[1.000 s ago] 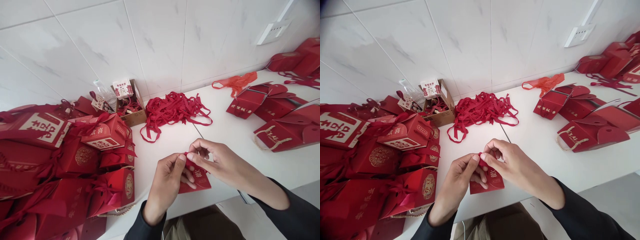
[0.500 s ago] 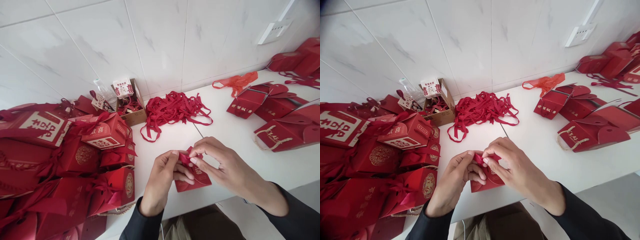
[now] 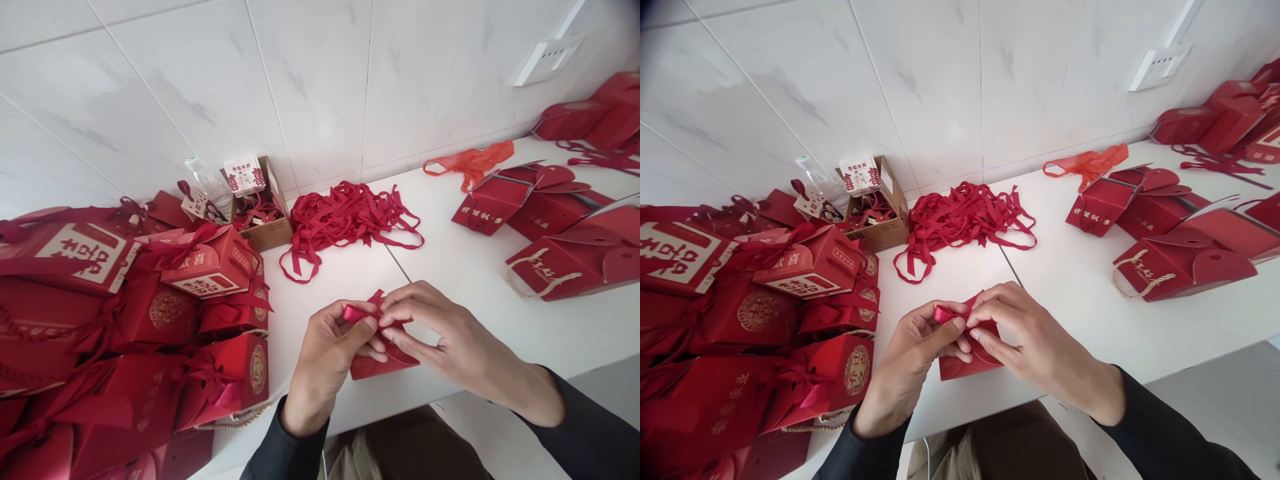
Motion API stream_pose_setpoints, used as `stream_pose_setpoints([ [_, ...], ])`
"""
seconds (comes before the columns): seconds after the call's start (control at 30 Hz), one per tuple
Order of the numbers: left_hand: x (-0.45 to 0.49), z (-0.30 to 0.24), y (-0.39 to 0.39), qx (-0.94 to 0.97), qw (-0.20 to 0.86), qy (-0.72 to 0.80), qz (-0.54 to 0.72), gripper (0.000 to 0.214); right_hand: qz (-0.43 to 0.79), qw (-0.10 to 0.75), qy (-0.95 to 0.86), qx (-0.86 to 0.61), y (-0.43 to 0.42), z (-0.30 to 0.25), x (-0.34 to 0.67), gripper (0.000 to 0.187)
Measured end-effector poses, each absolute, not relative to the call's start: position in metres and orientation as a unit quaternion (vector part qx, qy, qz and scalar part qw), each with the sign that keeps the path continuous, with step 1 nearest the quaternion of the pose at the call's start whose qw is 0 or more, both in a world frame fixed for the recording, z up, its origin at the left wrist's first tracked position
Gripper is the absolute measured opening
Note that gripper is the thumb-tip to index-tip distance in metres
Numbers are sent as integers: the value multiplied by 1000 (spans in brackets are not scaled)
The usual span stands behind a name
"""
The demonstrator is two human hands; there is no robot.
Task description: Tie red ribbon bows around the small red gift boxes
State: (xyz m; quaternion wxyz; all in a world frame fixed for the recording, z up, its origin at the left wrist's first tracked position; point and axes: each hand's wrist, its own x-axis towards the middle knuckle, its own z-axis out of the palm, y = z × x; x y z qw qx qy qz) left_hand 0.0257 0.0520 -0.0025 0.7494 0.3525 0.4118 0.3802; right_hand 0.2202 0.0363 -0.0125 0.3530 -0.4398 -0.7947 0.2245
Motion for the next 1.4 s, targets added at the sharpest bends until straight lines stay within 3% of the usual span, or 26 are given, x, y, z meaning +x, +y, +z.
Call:
stream_pose_setpoints([
  [0.23,27,-5,53,408,713,435,369,38,369,305,-730,-488,42,-14,220,34],
  [0.47,28,0,52,470,642,485,364,28,414,275,-708,-501,49,-6,217,28],
  [0.77,30,-13,47,620,447,535,360,26,464,294,-659,-513,48,-5,213,20],
  [0.87,31,-14,45,639,406,540,367,23,455,291,-662,-519,48,-8,213,23],
  [1.1,27,-16,41,636,422,525,376,24,389,260,-721,-511,52,-7,212,17],
  [1.4,35,-20,35,709,259,497,429,32,399,253,-711,-521,46,2,211,17],
])
